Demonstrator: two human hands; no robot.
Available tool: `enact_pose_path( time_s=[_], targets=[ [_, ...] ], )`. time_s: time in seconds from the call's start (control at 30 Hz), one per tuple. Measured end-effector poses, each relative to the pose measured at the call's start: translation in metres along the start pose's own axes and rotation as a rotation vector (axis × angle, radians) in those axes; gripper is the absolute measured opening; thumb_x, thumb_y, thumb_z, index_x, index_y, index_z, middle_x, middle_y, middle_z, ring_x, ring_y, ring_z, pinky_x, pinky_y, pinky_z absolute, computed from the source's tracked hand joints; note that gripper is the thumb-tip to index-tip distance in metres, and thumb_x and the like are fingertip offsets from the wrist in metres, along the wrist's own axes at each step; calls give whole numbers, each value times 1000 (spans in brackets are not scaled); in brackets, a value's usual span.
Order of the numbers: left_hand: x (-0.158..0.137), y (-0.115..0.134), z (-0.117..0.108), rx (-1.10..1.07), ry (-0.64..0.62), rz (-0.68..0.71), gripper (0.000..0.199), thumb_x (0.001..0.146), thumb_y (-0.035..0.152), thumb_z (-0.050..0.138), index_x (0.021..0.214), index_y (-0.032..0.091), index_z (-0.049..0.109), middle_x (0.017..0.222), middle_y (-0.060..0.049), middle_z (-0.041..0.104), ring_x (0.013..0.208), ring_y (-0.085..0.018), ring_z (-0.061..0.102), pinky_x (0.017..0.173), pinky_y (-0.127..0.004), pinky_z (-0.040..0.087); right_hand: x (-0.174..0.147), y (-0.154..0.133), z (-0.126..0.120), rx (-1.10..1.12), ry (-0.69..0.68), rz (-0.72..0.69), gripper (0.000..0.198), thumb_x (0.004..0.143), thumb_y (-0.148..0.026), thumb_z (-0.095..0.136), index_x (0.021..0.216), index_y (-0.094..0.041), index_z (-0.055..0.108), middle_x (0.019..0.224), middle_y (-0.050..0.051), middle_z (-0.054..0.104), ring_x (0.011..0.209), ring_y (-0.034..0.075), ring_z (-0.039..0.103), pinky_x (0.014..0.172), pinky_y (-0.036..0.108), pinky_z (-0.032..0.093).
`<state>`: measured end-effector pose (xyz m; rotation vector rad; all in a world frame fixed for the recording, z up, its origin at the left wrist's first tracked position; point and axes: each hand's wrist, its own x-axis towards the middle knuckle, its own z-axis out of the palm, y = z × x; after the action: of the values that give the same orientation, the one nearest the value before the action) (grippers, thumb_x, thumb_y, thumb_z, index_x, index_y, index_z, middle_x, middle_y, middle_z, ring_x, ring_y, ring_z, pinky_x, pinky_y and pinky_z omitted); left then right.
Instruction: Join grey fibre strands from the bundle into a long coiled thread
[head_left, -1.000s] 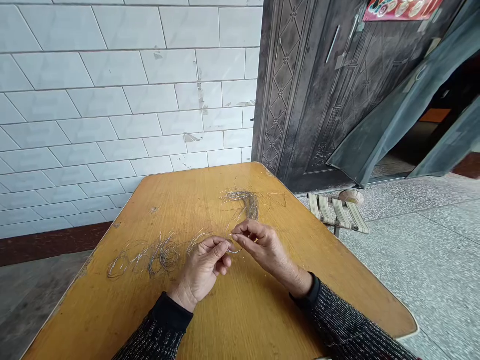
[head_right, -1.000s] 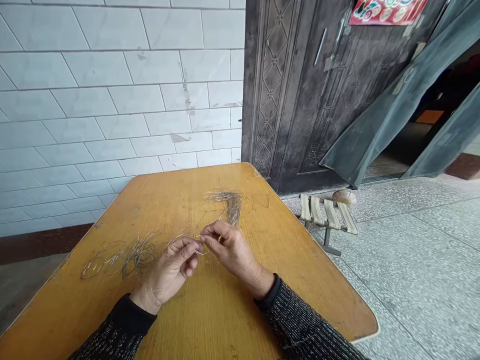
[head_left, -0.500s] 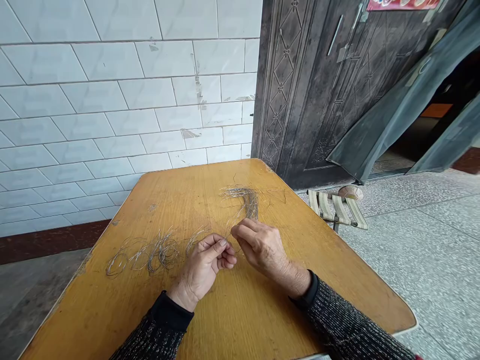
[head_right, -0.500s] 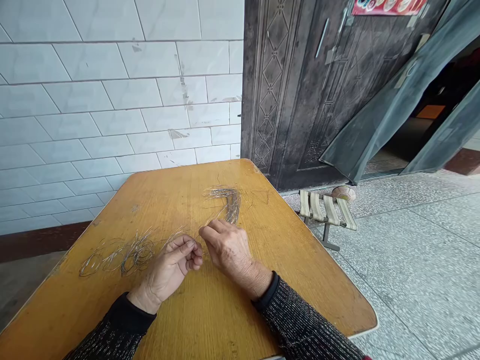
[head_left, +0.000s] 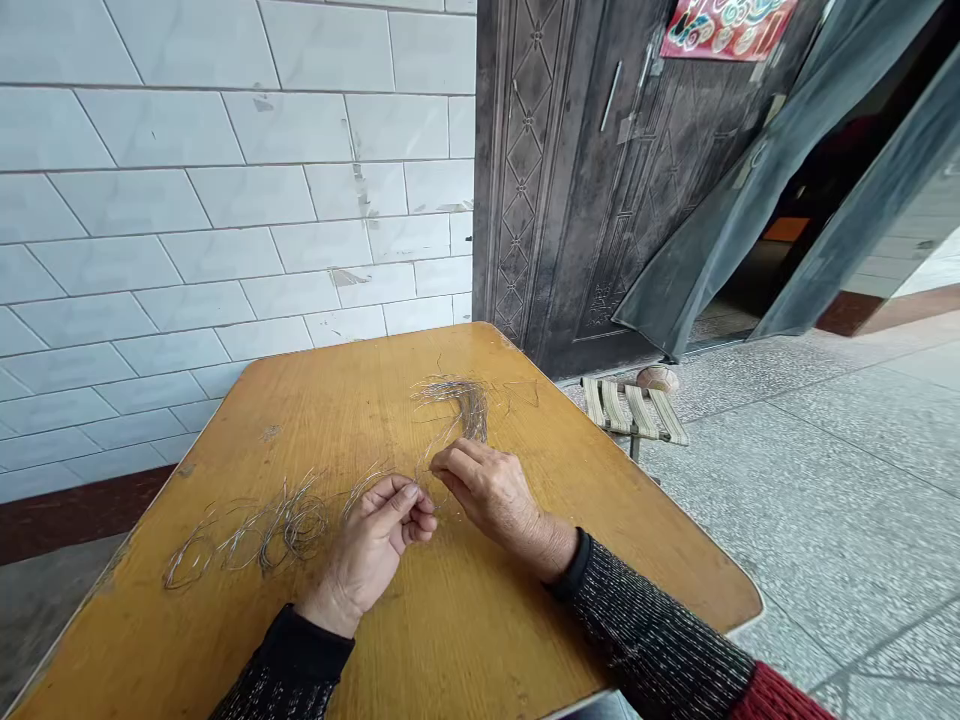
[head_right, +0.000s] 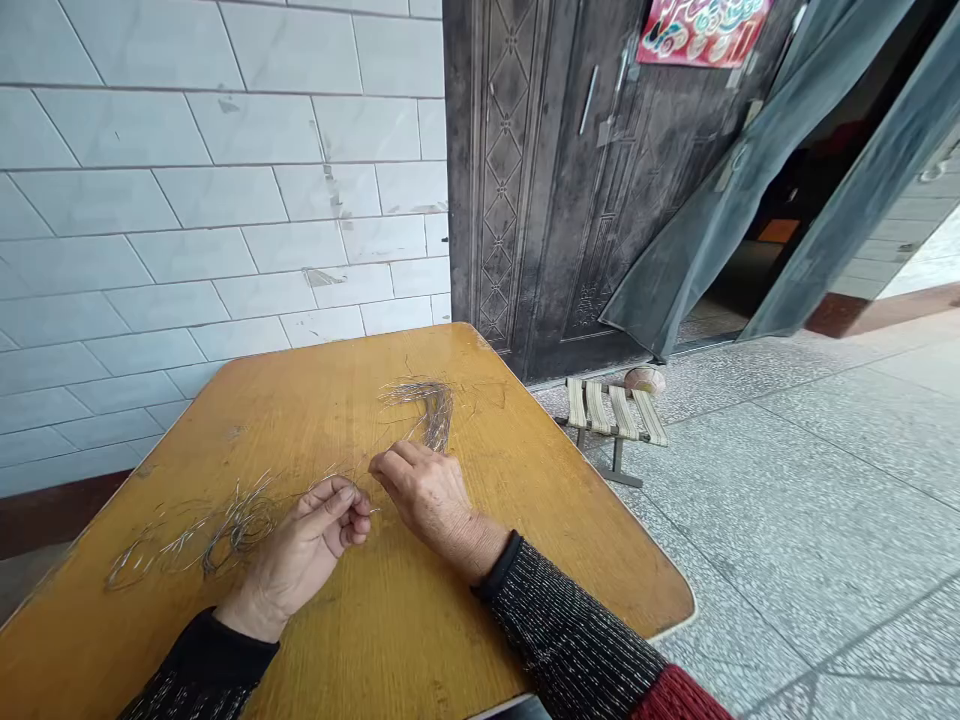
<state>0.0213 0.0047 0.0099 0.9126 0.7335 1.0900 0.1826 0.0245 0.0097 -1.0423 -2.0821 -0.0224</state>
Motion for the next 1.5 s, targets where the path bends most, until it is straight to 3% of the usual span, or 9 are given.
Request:
enact_pose_path(
  time_s=[0.17, 0.3, 0.47, 0.8, 1.07, 1.27, 1.4, 1.5],
  targets=[
    [1, -3, 0, -26, 51, 28, 18, 67, 27, 71, 67, 14, 59, 64, 0, 62, 55, -8, 55, 51, -19, 41, -2, 3, -1, 320, -9, 141, 18, 87, -28, 45, 78, -19, 57, 69, 2, 59, 61, 11, 52, 58, 23, 37],
    [1, -4, -1, -66, 85, 25, 19, 66, 26, 72, 70, 13, 59, 67, -1, 63, 56, -8, 56, 52, -19, 42, -1, 4, 0, 640, -21, 331, 27, 87, -37, 43, 71, -18, 55, 60, 0, 51, 55, 11, 47, 53, 23, 37],
    [1, -4, -1, -86, 107, 17, 20, 66, 27, 73, 71, 14, 58, 71, -1, 63, 54, -7, 56, 50, -18, 41, 1, 6, 5, 861, -67, 436, 28, 79, -43, 54, 68, -17, 54, 58, -2, 48, 52, 9, 43, 49, 22, 35],
    [0, -2, -2, -36, 103, 36, 27, 70, 36, 68, 83, 13, 62, 83, -3, 60, 57, -7, 55, 49, -18, 40, 3, 8, 7, 909, -85, 574, 31, 74, -45, 55, 62, -17, 49, 52, -4, 45, 45, 7, 39, 45, 22, 31],
    [2, -4, -3, -27, 108, -2, 22, 63, 27, 75, 74, 12, 63, 71, 0, 58, 54, -5, 50, 50, -18, 37, 2, 10, 8, 859, -119, 560, 32, 74, -46, 56, 61, -17, 49, 52, -4, 45, 45, 7, 39, 45, 22, 32],
    [1, -4, -3, -31, 63, -28, 23, 60, 27, 76, 69, 12, 61, 66, 1, 57, 52, -5, 48, 48, -18, 35, 4, 5, 0, 1013, -143, 575, 36, 73, -52, 57, 69, -16, 56, 59, -2, 50, 53, 8, 45, 50, 21, 37],
    [-1, -4, -2, -17, 21, -73, 23, 61, 27, 76, 69, 13, 60, 64, 1, 58, 51, -5, 48, 48, -19, 35, 3, 0, 0, 1178, -123, 585, 32, 71, -48, 62, 81, -17, 63, 65, -2, 53, 59, 8, 48, 53, 21, 38],
    [-1, -5, -2, -2, 8, -87, 22, 60, 26, 76, 70, 13, 60, 63, 1, 59, 51, -6, 49, 47, -19, 34, 2, 1, 5, 1254, -107, 576, 28, 68, -43, 67, 78, -17, 65, 63, -3, 55, 55, 7, 46, 52, 21, 36]
  ],
)
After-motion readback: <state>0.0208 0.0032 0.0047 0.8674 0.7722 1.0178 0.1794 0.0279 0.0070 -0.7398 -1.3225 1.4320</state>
